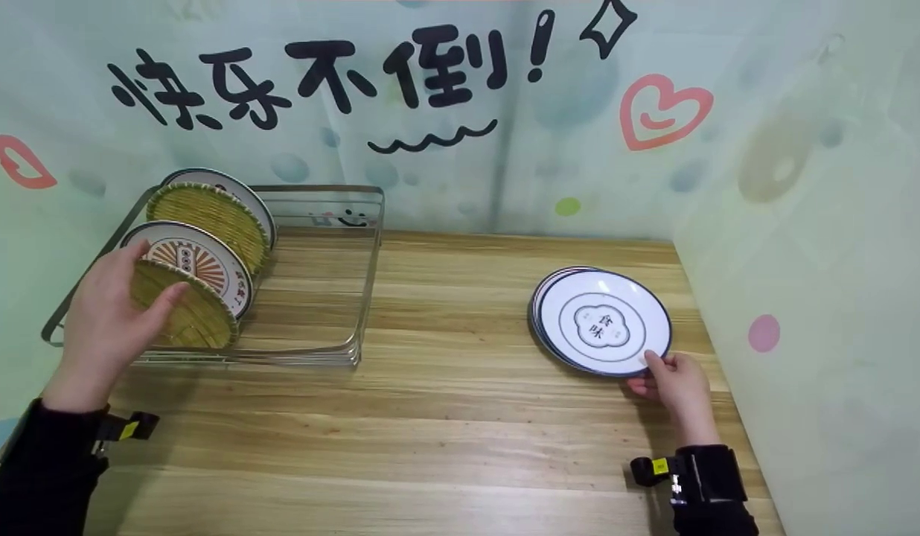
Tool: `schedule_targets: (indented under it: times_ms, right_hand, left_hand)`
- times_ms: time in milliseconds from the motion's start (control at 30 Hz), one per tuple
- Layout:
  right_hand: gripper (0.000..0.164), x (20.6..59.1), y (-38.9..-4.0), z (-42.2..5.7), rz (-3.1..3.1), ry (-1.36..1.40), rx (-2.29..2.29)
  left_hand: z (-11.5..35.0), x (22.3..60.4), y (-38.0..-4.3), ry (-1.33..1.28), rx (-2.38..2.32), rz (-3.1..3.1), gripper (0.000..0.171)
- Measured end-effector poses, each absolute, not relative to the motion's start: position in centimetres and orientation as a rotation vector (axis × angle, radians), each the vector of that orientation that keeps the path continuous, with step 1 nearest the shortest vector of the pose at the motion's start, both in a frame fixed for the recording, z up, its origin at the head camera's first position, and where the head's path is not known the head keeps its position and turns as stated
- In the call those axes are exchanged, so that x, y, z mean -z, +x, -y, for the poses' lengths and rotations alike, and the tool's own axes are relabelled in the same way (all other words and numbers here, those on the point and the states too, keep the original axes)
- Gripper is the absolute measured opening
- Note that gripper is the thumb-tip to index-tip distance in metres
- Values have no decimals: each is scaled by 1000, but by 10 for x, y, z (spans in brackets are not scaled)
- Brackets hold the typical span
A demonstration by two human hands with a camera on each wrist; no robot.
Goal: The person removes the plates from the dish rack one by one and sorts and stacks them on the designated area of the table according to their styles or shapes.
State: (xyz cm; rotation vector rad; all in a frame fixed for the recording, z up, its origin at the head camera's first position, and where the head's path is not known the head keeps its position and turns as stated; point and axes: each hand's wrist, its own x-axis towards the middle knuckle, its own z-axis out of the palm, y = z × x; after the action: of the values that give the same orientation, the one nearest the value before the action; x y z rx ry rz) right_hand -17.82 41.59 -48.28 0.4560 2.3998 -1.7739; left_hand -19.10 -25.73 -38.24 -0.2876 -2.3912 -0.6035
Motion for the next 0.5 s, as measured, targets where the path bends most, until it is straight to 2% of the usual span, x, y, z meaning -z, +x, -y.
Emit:
schedule_targets:
  times_ms: [233, 500]
  right_hand:
    - [61, 480, -178, -412, -2444, 389, 1641]
    - [64, 465, -175, -407, -2619, 378, 1475]
  left_hand:
    - [260, 382, -192, -279, 584, 2394, 70]
    - [263, 380, -194, -265, 569, 2430, 69]
